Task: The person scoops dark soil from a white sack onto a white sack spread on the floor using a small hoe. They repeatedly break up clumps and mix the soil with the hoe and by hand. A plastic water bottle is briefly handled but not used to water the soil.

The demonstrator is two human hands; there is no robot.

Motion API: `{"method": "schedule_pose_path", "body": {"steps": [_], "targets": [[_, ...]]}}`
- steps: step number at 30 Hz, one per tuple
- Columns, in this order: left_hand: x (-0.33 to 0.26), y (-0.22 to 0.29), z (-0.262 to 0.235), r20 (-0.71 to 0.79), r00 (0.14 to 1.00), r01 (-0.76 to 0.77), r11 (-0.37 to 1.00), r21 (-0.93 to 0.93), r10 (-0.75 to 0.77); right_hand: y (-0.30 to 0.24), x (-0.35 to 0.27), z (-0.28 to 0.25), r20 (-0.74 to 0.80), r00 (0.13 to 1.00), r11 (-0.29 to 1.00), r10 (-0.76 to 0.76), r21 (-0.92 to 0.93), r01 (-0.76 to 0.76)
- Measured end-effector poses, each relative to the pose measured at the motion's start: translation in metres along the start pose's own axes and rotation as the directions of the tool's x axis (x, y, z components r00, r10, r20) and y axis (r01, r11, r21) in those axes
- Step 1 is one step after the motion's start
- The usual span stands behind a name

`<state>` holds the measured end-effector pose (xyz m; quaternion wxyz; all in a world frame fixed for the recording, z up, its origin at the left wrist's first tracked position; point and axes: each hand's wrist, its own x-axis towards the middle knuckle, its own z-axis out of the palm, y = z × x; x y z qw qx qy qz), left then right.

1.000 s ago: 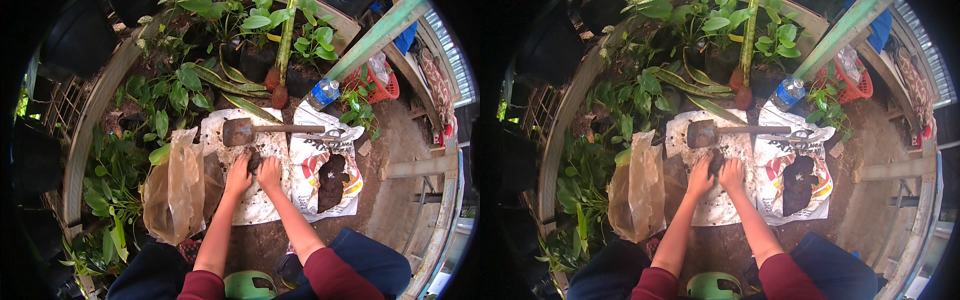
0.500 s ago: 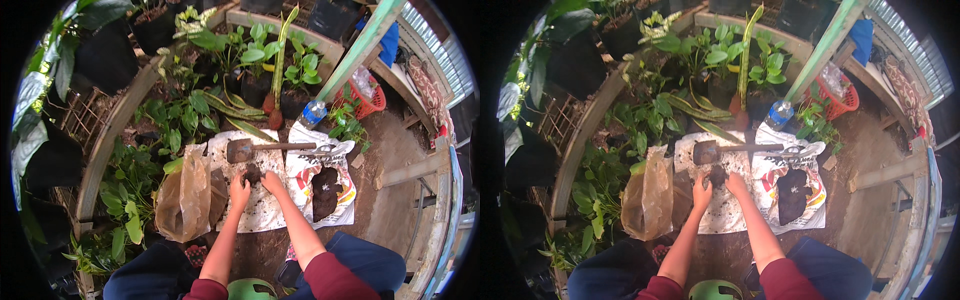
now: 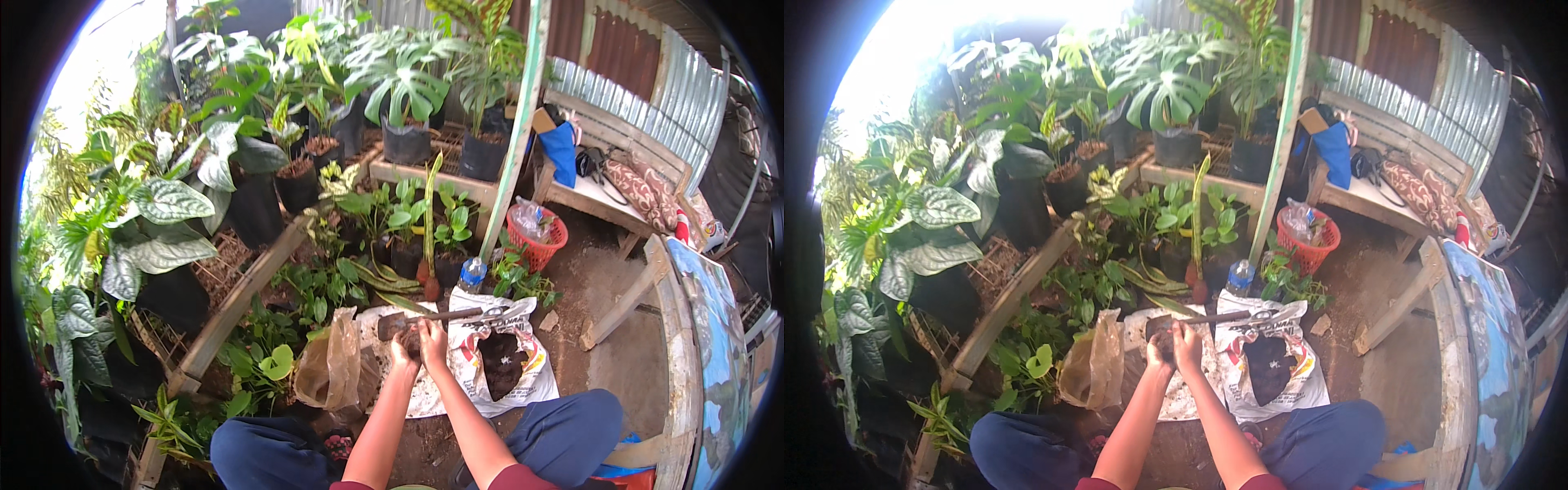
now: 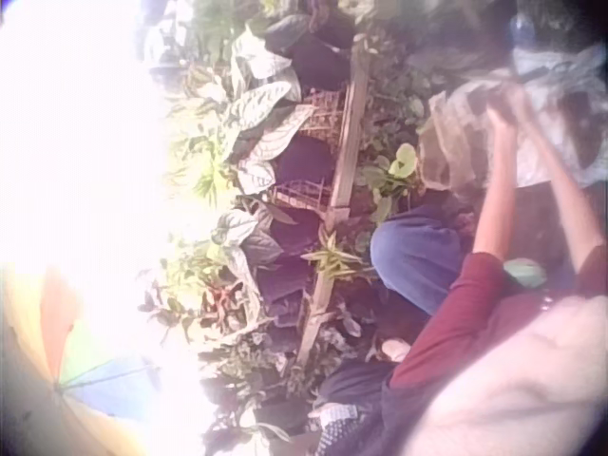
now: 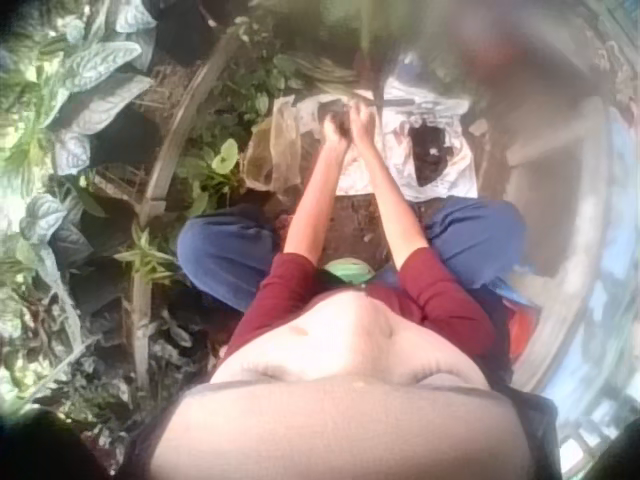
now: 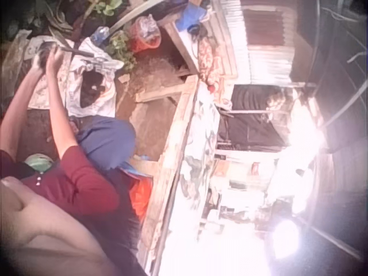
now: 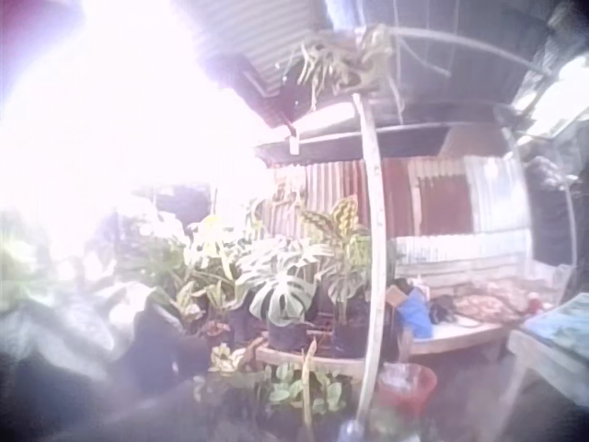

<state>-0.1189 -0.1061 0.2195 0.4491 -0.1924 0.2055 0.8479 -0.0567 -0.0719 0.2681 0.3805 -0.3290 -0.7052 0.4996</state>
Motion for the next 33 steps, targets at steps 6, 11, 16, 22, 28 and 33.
{"method": "schedule_pose_path", "body": {"steps": [6,11,16,22,28,33], "targets": [[-0.058,-0.004,0.036,0.241,0.97,0.033,0.999,0.031,-0.039,-0.09,-0.016,-0.041,0.13,0.886,0.756,-0.445,-0.476,0.449],[-0.075,0.008,0.035,0.48,0.872,0.164,0.981,-0.103,-0.096,-0.121,-0.043,-0.04,0.302,0.829,0.699,-0.471,-0.445,0.559],[-0.095,-0.003,0.05,0.472,0.874,0.133,0.991,-0.01,-0.113,-0.132,-0.057,-0.052,0.143,0.852,0.734,-0.503,-0.45,0.509],[-0.1,0.032,0.047,0.898,0.38,0.558,0.829,-0.03,-0.223,-0.173,-0.044,-0.042,0.11,0.86,0.829,-0.499,-0.227,0.511],[-0.148,0.008,0.116,0.32,0.921,0.227,0.974,0.025,-0.223,-0.166,-0.008,-0.073,0.021,0.93,0.925,-0.368,-0.09,0.368],[-0.089,0.01,0.074,0.598,0.8,0.054,0.986,-0.16,0.053,-0.182,-0.027,-0.06,0.343,0.733,0.698,-0.587,-0.243,0.674]]}}
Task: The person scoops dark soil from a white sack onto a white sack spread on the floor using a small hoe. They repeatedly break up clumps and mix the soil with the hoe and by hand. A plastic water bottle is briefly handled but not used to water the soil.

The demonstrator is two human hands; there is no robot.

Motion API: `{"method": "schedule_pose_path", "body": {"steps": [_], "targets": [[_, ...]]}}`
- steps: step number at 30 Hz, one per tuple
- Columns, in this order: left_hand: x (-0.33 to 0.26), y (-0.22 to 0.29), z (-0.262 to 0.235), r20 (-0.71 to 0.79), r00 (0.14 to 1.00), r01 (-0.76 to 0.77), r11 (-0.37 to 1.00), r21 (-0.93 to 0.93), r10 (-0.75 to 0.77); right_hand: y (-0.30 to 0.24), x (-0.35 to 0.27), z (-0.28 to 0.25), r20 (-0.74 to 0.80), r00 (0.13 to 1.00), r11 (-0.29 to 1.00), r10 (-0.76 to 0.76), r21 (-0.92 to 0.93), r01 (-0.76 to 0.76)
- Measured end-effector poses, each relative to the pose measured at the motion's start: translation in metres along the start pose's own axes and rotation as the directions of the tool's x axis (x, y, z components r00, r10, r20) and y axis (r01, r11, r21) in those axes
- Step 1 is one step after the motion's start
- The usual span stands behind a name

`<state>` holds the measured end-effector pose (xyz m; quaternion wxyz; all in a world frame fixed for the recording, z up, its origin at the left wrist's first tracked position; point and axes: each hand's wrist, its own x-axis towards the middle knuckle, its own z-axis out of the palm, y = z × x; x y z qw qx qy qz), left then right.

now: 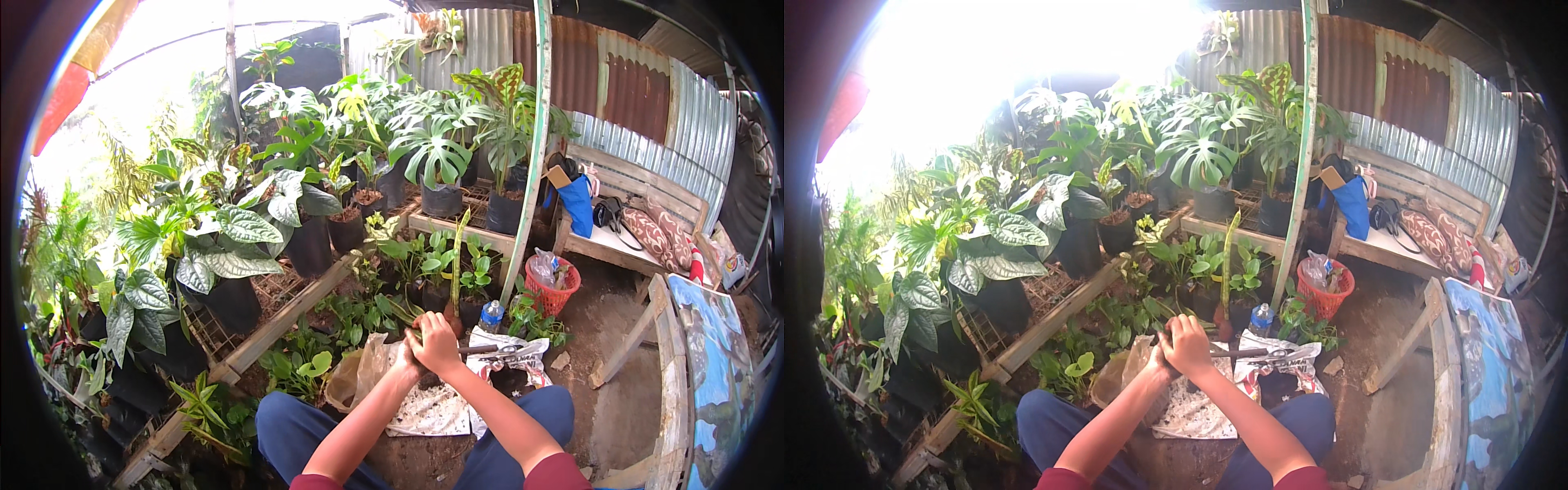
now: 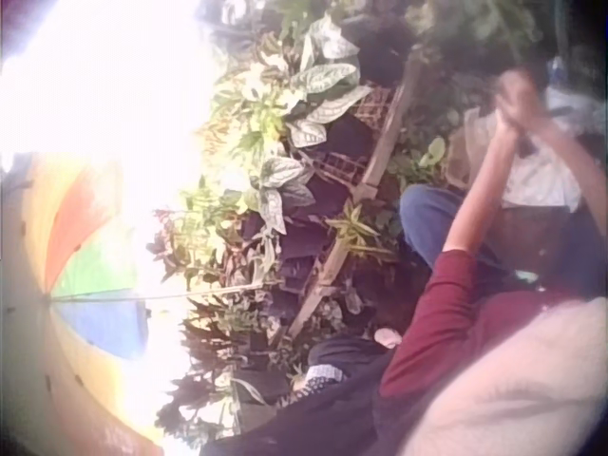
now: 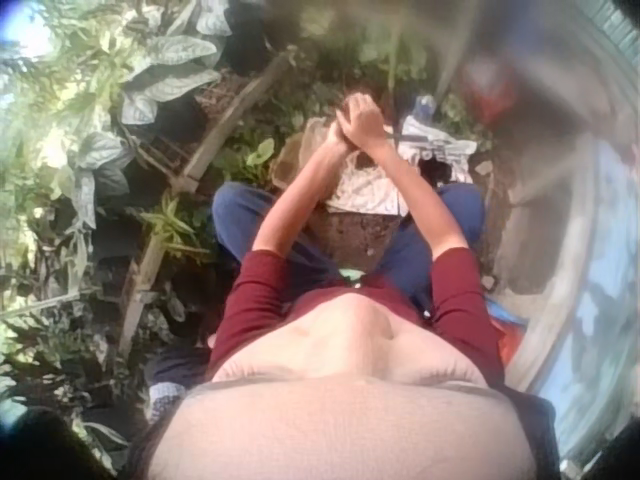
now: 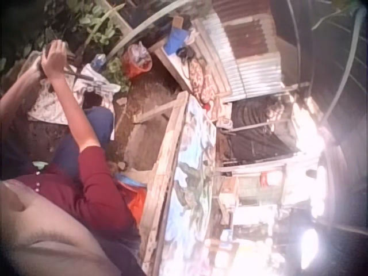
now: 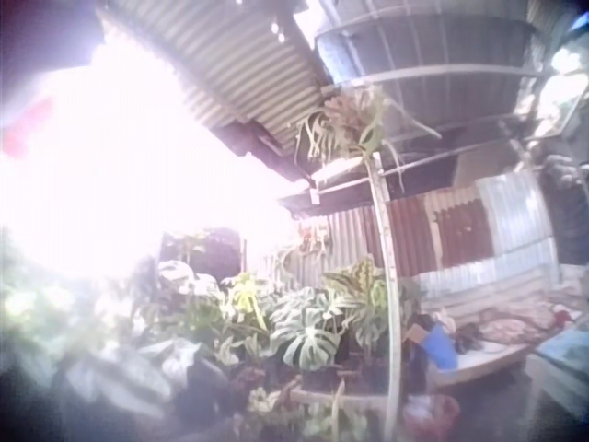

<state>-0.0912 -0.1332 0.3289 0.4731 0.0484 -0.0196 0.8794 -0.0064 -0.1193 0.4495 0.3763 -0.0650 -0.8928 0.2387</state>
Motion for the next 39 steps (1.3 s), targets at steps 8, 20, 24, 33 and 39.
{"method": "schedule_pose_path", "body": {"steps": [8,20,24,33,39], "targets": [[0.003,0.038,-0.015,0.072,0.979,0.172,0.965,0.199,-0.189,0.019,0.0,0.032,0.146,0.97,0.98,-0.196,-0.003,0.199],[0.016,0.048,0.058,-0.333,0.854,0.439,0.897,0.051,-0.399,0.053,0.025,0.04,-0.246,0.814,0.791,0.526,0.493,-0.362],[0.014,0.063,0.023,-0.324,0.911,0.244,0.967,-0.077,-0.255,0.012,0.025,0.034,-0.132,0.985,0.953,0.111,0.294,-0.068],[-0.008,0.031,0.056,-0.353,0.89,0.355,0.925,0.136,-0.289,0.039,0.006,0.021,0.025,0.99,0.978,-0.136,-0.155,0.139],[-0.003,0.019,0.049,-0.464,0.862,0.39,0.851,0.352,-0.203,0.059,0.003,0.03,-0.159,0.985,0.997,-0.069,-0.053,0.061]]}}
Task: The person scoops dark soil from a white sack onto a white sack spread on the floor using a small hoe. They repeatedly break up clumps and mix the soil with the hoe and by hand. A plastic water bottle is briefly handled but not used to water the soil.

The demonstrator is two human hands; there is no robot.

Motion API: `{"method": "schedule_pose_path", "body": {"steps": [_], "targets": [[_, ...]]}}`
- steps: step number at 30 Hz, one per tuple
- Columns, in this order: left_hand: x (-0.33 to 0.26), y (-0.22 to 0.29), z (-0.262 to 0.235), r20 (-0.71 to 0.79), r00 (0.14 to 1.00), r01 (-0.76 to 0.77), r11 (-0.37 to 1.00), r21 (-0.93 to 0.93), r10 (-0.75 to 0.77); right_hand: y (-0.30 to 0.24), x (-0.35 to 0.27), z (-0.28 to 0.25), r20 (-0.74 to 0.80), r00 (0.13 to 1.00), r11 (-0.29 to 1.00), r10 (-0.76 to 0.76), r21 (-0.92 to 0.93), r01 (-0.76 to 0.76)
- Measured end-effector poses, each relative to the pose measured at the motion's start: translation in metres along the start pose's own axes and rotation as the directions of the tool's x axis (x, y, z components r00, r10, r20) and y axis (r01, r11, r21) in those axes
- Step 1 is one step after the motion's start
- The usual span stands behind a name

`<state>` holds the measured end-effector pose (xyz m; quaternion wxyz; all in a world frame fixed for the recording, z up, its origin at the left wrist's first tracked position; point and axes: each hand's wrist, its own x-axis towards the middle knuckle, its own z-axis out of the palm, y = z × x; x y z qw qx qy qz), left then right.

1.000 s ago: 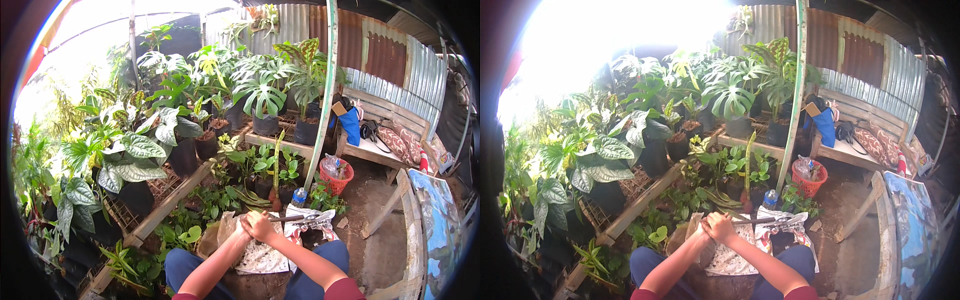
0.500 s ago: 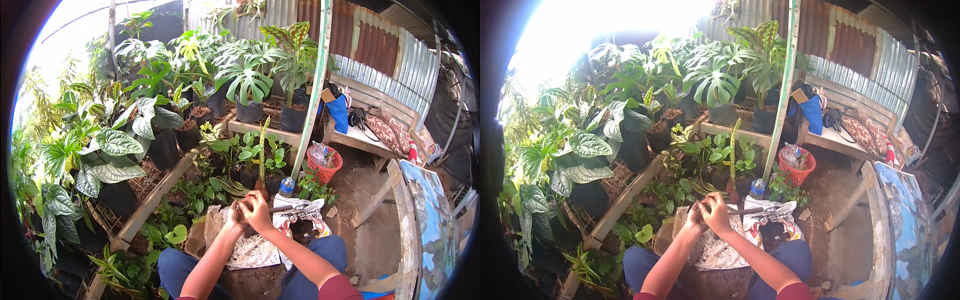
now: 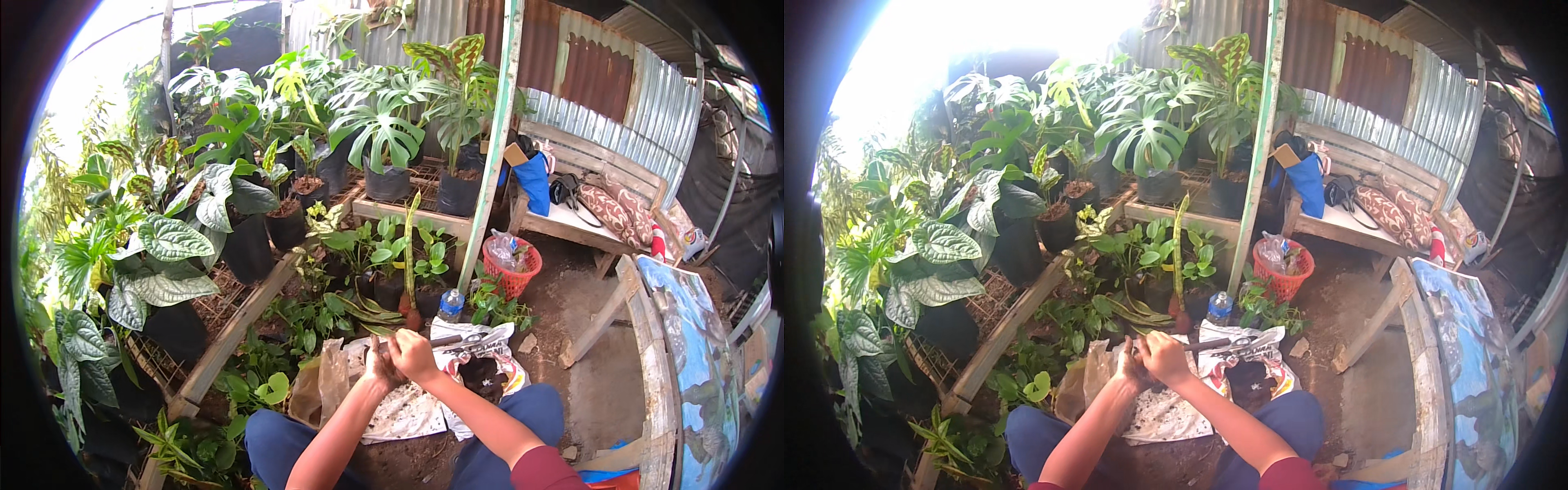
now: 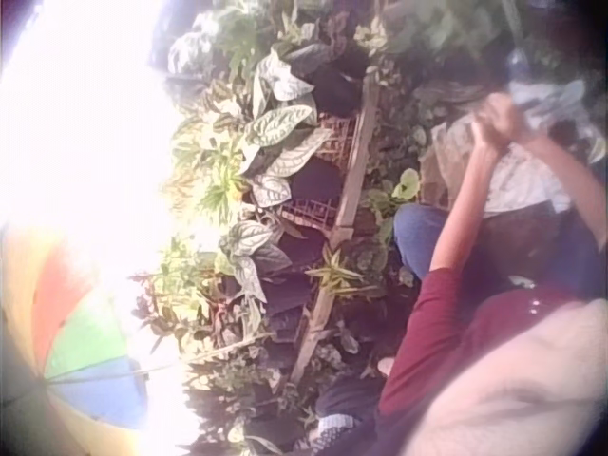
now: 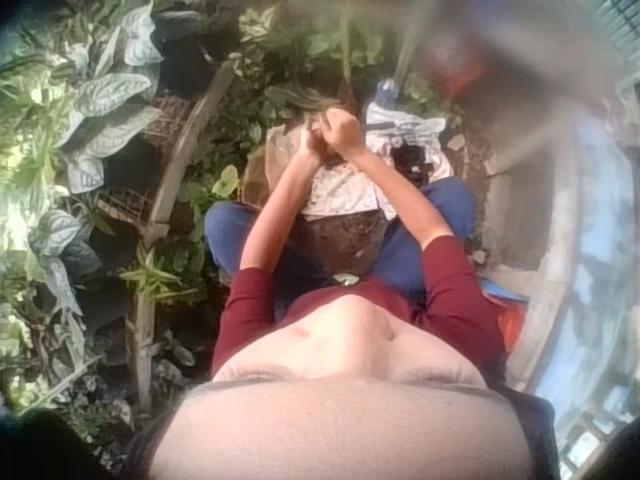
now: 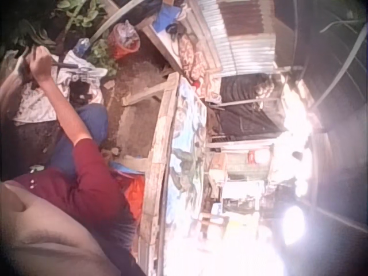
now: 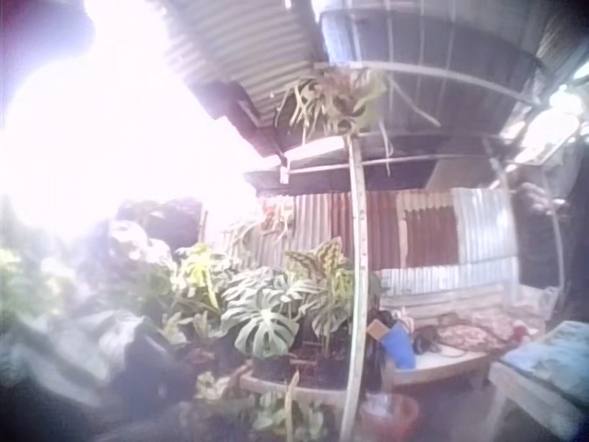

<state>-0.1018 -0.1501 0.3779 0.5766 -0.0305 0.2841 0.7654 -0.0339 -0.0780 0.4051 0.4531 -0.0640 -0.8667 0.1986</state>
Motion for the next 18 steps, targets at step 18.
{"method": "schedule_pose_path", "body": {"steps": [18], "targets": [[0.031,-0.021,-0.003,0.468,0.859,-0.055,0.946,-0.319,0.208,-0.017,0.005,-0.019,0.12,0.99,0.996,0.08,-0.04,-0.076]]}}
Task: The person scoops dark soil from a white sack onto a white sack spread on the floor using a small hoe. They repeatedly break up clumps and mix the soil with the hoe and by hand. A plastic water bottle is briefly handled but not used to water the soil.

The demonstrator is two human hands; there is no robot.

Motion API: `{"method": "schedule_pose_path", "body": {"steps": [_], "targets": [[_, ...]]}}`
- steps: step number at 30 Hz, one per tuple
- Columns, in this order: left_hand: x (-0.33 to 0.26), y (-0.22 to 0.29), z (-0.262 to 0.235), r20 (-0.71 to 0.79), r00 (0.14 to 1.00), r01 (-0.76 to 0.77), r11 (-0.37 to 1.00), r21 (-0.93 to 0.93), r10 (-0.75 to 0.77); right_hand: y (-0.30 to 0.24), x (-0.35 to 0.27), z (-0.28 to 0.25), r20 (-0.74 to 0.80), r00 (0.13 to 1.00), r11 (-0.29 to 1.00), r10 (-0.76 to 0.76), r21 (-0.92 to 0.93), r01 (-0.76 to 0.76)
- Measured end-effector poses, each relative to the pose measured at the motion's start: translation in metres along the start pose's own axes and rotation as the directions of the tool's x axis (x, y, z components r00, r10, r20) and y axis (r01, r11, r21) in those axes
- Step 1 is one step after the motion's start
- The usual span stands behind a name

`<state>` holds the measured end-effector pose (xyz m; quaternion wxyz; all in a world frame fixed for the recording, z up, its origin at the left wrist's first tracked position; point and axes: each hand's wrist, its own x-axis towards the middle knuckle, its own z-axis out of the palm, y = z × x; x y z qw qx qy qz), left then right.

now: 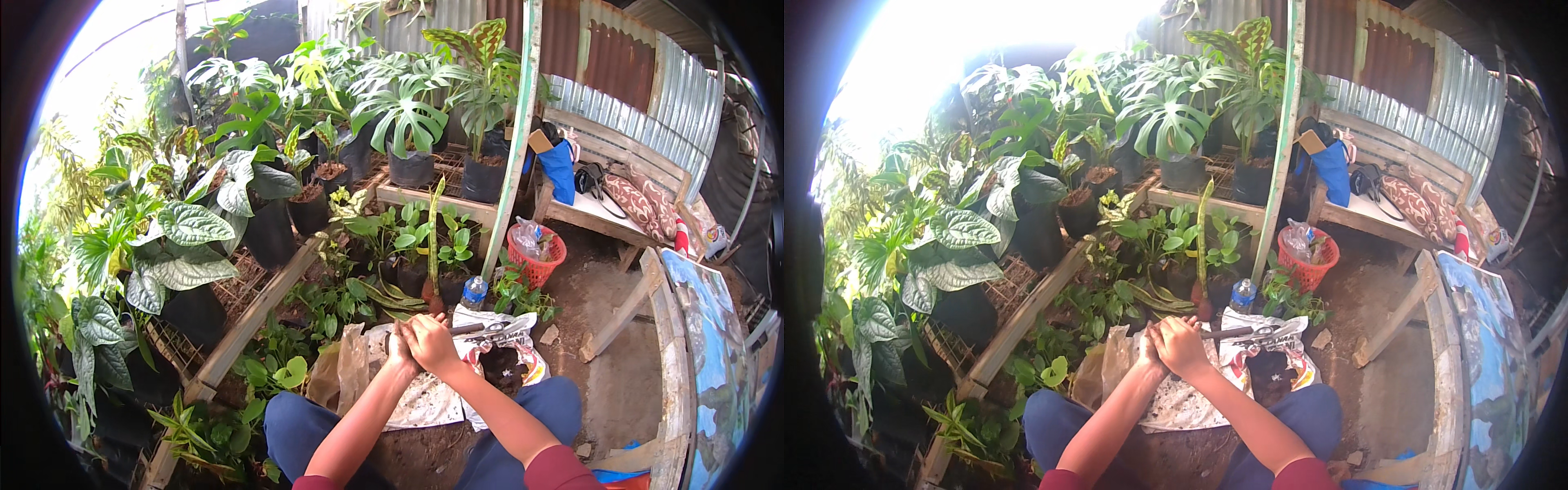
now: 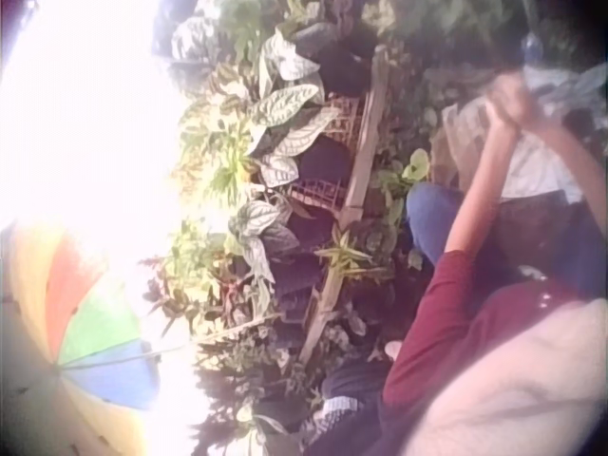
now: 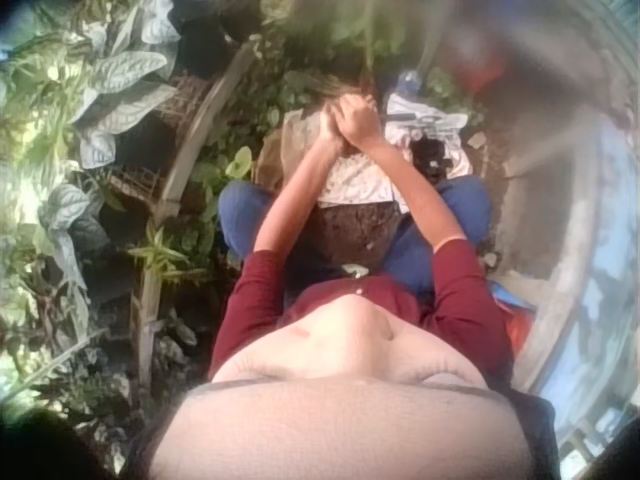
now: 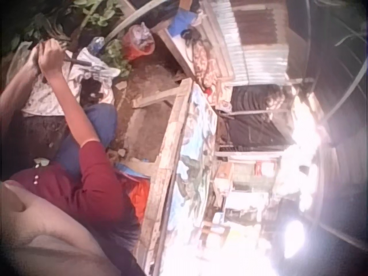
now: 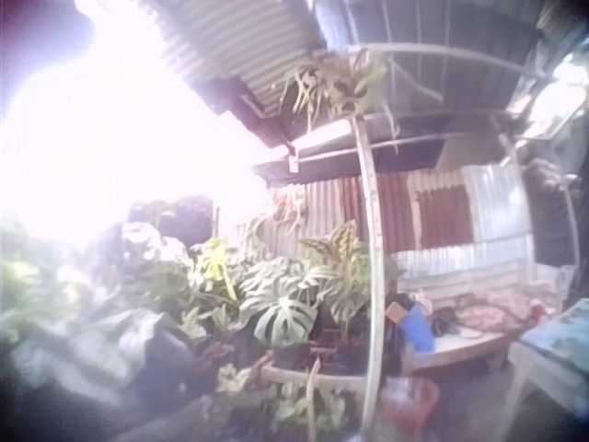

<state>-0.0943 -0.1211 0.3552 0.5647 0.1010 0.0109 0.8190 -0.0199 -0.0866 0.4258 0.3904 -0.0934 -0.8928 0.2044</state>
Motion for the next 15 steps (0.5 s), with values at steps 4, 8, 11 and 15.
{"method": "schedule_pose_path", "body": {"steps": [4,8,11,15], "targets": [[-0.011,0.012,0.006,-0.086,0.98,0.185,0.98,0.074,-0.179,-0.002,-0.005,0.003,-0.176,0.967,0.983,-0.184,-0.035,0.181],[-0.02,0.009,0.041,-0.483,0.841,0.381,0.902,0.205,-0.245,0.015,0.002,-0.001,-0.175,0.97,0.975,0.169,0.176,-0.138],[-0.013,0.013,0.016,-0.339,0.922,0.196,0.98,-0.01,-0.188,0.013,0.007,0.006,-0.196,0.857,0.784,0.476,0.536,-0.313],[-0.014,0.02,0.021,-0.394,0.915,0.085,0.996,-0.019,-0.085,0.022,0.005,0.014,-0.063,0.933,0.851,0.354,0.436,-0.293]]}}
